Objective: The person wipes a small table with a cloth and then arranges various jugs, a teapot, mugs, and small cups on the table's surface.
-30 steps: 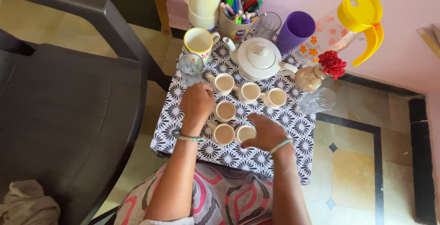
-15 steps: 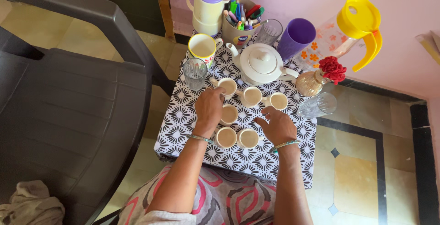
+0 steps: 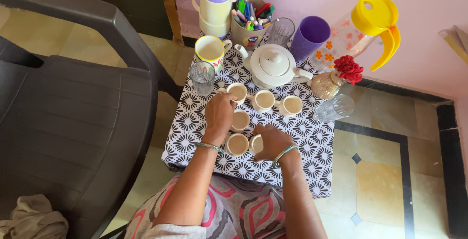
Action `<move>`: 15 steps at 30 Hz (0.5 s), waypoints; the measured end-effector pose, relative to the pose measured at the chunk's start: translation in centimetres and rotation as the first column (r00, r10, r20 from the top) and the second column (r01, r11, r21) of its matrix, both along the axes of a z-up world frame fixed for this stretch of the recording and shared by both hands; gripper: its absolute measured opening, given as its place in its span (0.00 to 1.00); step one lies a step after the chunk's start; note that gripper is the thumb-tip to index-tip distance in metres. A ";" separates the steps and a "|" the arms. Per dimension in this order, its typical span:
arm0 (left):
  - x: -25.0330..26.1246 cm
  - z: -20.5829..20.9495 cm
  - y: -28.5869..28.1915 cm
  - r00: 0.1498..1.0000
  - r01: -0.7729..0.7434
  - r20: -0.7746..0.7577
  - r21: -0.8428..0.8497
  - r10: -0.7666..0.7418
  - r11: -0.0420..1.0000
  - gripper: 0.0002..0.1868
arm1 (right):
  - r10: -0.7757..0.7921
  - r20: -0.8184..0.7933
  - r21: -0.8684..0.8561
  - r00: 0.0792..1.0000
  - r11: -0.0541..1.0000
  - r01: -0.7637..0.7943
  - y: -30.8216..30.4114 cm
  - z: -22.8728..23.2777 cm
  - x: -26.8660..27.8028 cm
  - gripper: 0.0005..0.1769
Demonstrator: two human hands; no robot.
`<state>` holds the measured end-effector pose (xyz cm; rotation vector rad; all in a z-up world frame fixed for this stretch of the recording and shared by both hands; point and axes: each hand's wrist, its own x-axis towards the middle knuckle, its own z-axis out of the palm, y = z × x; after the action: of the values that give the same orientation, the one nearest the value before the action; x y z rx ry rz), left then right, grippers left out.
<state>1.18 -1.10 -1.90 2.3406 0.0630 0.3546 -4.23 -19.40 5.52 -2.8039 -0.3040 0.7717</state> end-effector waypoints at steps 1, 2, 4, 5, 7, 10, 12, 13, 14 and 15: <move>0.0 0.2 0.1 1.000 -0.004 0.005 0.021 0.004 1.000 0.11 | 0.007 0.021 0.033 1.000 0.999 -0.007 -0.1 -0.1 0.1 0.35; 0.0 0.6 0.3 1.000 -0.009 0.012 0.042 0.008 0.999 0.12 | 0.012 0.043 0.066 0.999 0.998 -0.015 -0.4 0.0 0.3 0.32; -0.2 1.9 0.3 0.998 -0.055 -0.003 0.033 0.055 0.998 0.14 | -0.032 0.038 0.086 0.999 0.996 0.028 -1.2 0.9 0.7 0.29; -0.2 2.8 0.3 0.997 -0.078 -0.011 0.028 0.079 0.997 0.15 | -0.080 0.011 0.072 0.997 0.994 0.079 -2.0 1.7 0.9 0.29; -0.3 4.4 0.1 0.995 0.044 0.091 -0.127 -0.033 0.991 0.11 | -0.205 0.068 0.117 0.976 0.973 0.197 -2.7 2.7 1.4 0.31; -0.9 5.8 -0.9 0.938 0.227 0.313 -0.229 -0.149 0.947 0.09 | -0.337 0.354 0.351 0.872 0.913 0.210 -3.6 2.8 2.0 0.32; -1.1 5.9 -1.1 0.910 0.282 0.367 -0.207 -0.193 0.937 0.09 | -0.322 0.596 0.495 0.736 0.869 -0.020 -3.6 1.8 2.7 0.32; -1.0 5.8 -1.2 0.917 0.279 0.340 -0.178 -0.207 0.944 0.09 | -0.329 0.635 0.476 0.699 0.879 -0.018 -3.6 1.3 3.0 0.34; -0.9 5.6 -1.2 0.925 0.278 0.309 -0.148 -0.222 0.949 0.09 | -0.336 0.671 0.459 0.661 0.888 -0.014 -3.5 0.7 3.1 0.36; -0.7 5.3 -1.1 0.941 0.270 0.251 -0.149 -0.228 0.951 0.08 | -0.342 0.705 0.443 0.622 0.897 -0.009 -3.4 0.2 3.3 0.38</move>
<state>0.45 -2.18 3.43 2.0808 -0.3017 0.4705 -0.95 -22.84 5.73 -2.5133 -0.2707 -0.5549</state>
